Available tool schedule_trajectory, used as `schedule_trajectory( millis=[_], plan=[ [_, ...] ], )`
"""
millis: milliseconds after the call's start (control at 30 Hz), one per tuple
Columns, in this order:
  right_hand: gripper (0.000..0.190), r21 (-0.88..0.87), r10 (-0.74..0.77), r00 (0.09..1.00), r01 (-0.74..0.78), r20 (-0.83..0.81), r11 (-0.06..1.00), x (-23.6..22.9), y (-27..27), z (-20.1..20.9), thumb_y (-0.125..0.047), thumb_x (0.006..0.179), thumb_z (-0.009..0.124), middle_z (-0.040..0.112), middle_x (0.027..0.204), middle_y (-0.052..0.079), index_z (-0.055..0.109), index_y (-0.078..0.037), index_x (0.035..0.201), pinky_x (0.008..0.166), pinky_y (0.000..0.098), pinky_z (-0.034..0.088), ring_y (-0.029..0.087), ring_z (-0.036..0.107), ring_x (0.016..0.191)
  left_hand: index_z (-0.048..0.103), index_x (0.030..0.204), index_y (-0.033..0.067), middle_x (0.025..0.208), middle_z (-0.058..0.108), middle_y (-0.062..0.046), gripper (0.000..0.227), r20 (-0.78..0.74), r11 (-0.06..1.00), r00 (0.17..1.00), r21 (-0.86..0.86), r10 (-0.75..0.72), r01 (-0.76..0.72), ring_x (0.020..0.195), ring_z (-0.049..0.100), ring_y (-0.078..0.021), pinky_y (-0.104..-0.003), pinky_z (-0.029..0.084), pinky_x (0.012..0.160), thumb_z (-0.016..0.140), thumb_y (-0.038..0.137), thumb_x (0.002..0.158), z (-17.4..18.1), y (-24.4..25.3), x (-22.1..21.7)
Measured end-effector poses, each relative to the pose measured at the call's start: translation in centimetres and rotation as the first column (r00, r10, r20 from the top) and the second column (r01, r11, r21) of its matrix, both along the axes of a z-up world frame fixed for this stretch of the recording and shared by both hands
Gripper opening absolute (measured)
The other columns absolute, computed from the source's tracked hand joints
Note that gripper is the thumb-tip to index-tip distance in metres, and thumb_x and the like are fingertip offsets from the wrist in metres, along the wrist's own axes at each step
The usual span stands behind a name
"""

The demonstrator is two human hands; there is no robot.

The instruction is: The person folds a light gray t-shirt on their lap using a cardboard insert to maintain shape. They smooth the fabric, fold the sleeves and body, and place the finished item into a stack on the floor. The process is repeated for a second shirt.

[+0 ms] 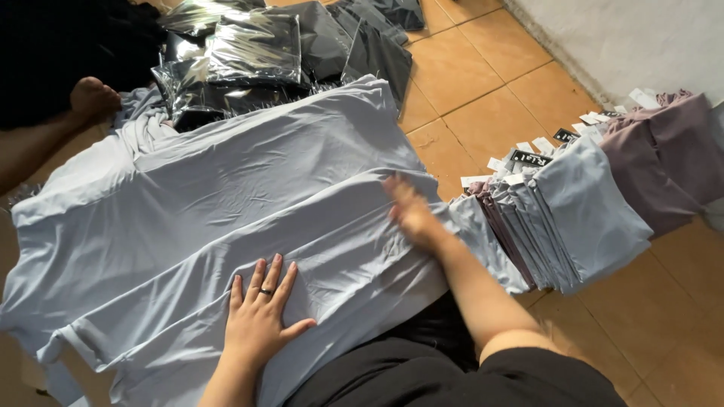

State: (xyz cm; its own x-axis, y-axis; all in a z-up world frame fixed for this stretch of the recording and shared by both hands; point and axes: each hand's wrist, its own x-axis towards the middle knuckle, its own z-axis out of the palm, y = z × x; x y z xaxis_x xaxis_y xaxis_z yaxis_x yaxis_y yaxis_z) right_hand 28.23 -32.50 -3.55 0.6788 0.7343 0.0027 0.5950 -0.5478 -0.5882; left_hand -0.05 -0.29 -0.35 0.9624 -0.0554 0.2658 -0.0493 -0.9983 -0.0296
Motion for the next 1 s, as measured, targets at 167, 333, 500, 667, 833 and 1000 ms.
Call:
schedule_trajectory(
  millis=[167, 333, 500, 667, 833, 1000],
  plan=[
    [0.039, 0.443, -0.502, 0.862, 0.425, 0.066, 0.789, 7.6, -6.3, -3.3, -0.023, 0.109, 0.042, 0.053, 0.147, 0.021, 0.061, -0.007, 0.139, 0.124, 0.0422, 0.029, 0.031, 0.048, 0.14, 0.024, 0.164, 0.0338, 0.172, 0.022, 0.006, 0.116, 0.024, 1.0, 0.999, -0.004, -0.021, 0.022, 0.159, 0.02, -0.0213, -0.054, 0.017, 0.124, 0.049, 0.096, 0.069, 0.3, 0.1, 0.0],
    [0.033, 0.208, -0.676, 0.664, 0.745, -0.321, 0.634, 9.2, -6.9, -0.4, -0.033, 0.102, 0.053, 0.073, 0.082, 0.004, 0.074, -0.009, 0.094, 0.073, 0.0282, 0.052, 0.014, 0.066, 0.074, 0.024, 0.163, 0.0357, 0.172, 0.022, 0.007, 0.115, 0.02, 1.0, 1.0, -0.01, -0.004, 0.004, 0.158, 0.022, -0.0205, -0.053, 0.018, 0.124, 0.047, 0.097, 0.069, 0.0, 0.1, 0.1],
    [0.061, -0.004, -0.612, 0.683, 0.666, -0.4, 0.746, 8.1, -5.6, 1.1, -0.058, 0.095, 0.064, 0.043, 0.053, -0.001, 0.044, -0.015, 0.057, 0.059, 0.0282, 0.029, 0.013, 0.039, 0.052, 0.024, 0.164, 0.0362, 0.172, 0.022, 0.008, 0.114, 0.015, 1.0, 1.0, -0.021, 0.003, -0.002, 0.159, 0.02, -0.0205, -0.053, 0.016, 0.125, 0.047, 0.096, 0.07, 0.2, 0.1, 0.3],
    [0.034, 0.146, -0.511, 0.649, 0.687, -0.564, 0.712, 7.1, -4.7, 1.7, -0.038, 0.092, 0.076, 0.049, 0.061, -0.008, 0.065, -0.014, 0.071, 0.055, 0.0226, 0.031, 0.006, 0.041, 0.058, 0.023, 0.163, 0.0379, 0.172, 0.022, 0.009, 0.113, 0.015, 1.0, 1.0, -0.003, 0.012, -0.012, 0.158, 0.021, -0.0196, -0.052, 0.016, 0.125, 0.046, 0.096, 0.07, 0.0, 0.0, 0.3],
    [0.026, 0.298, -0.601, 0.646, 0.758, -0.471, 0.58, 8.9, -5.5, 0.2, -0.026, 0.094, 0.065, 0.067, 0.071, -0.003, 0.073, -0.011, 0.075, 0.064, 0.024, 0.042, 0.007, 0.057, 0.069, 0.024, 0.163, 0.0381, 0.172, 0.023, 0.009, 0.112, 0.017, 1.0, 1.0, -0.01, 0.011, -0.011, 0.158, 0.022, -0.02, -0.052, 0.017, 0.125, 0.046, 0.096, 0.07, 0.2, 0.0, 0.3],
    [0.03, 0.152, -0.543, 0.442, 0.855, -0.714, 0.496, 9.6, -5.6, -0.2, -0.04, 0.094, 0.054, 0.068, 0.073, -0.005, 0.07, -0.018, 0.081, 0.056, 0.0204, 0.037, 0.006, 0.059, 0.064, 0.026, 0.163, 0.0379, 0.172, 0.023, 0.008, 0.111, 0.017, 1.0, 1.0, -0.007, 0.007, -0.007, 0.158, 0.022, -0.0201, -0.053, 0.02, 0.123, 0.048, 0.095, 0.07, 0.2, 0.1, 0.3]
  ],
)
